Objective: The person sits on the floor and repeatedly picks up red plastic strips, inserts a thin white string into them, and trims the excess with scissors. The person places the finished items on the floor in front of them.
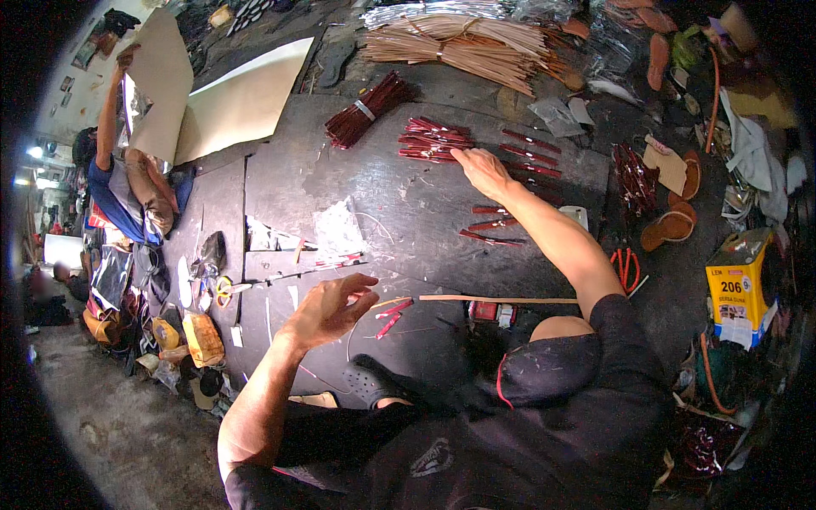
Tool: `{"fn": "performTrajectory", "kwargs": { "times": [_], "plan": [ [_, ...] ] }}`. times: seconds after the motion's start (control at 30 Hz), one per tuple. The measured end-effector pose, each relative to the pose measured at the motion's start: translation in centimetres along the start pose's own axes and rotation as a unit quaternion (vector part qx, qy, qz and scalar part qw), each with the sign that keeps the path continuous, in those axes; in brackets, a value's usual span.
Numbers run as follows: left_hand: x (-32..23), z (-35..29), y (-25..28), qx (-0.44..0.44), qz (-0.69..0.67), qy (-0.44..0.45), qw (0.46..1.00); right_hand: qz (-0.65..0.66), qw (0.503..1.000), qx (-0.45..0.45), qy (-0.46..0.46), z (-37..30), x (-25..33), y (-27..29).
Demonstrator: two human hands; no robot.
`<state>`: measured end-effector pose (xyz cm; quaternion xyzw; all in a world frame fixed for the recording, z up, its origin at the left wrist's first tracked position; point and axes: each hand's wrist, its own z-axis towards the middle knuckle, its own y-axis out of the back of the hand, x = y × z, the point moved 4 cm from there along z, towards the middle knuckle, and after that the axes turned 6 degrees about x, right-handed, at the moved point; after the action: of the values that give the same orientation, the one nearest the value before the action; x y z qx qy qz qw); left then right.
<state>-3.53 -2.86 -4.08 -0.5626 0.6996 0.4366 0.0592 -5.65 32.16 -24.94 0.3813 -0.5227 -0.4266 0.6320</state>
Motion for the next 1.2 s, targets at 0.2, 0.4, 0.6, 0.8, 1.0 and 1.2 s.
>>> {"fn": "performTrajectory", "kwargs": {
  "times": [0.2,0.4,0.6,0.8,1.0,1.2],
  "plan": [
    [0.0,3.8,0.4,-0.081,-0.124,-0.046,0.988,0.016,0.983,-0.165,0.074,-3.9,8.8,7.0],
    [-3.8,7.6,0.2,-0.154,-0.438,-0.056,0.884,0.042,0.971,-0.192,0.134,-9.1,17.3,14.1],
    [-6.8,7.5,0.3,-0.141,-0.351,-0.111,0.919,0.228,0.961,-0.151,-0.041,-14.9,15.2,16.7],
    [-8.1,5.6,1.5,-0.095,-0.307,-0.149,0.935,0.009,0.95,-0.118,-0.29,-26.3,3.4,14.0],
    [-8.9,5.4,1.0,-0.038,-0.335,-0.114,0.934,-0.084,0.96,-0.045,-0.265,-27.9,1.6,13.6],
    [-9.3,5.4,0.9,-0.037,-0.304,-0.122,0.944,-0.108,0.967,-0.041,-0.229,-27.1,0.7,13.4]
  ]
}}
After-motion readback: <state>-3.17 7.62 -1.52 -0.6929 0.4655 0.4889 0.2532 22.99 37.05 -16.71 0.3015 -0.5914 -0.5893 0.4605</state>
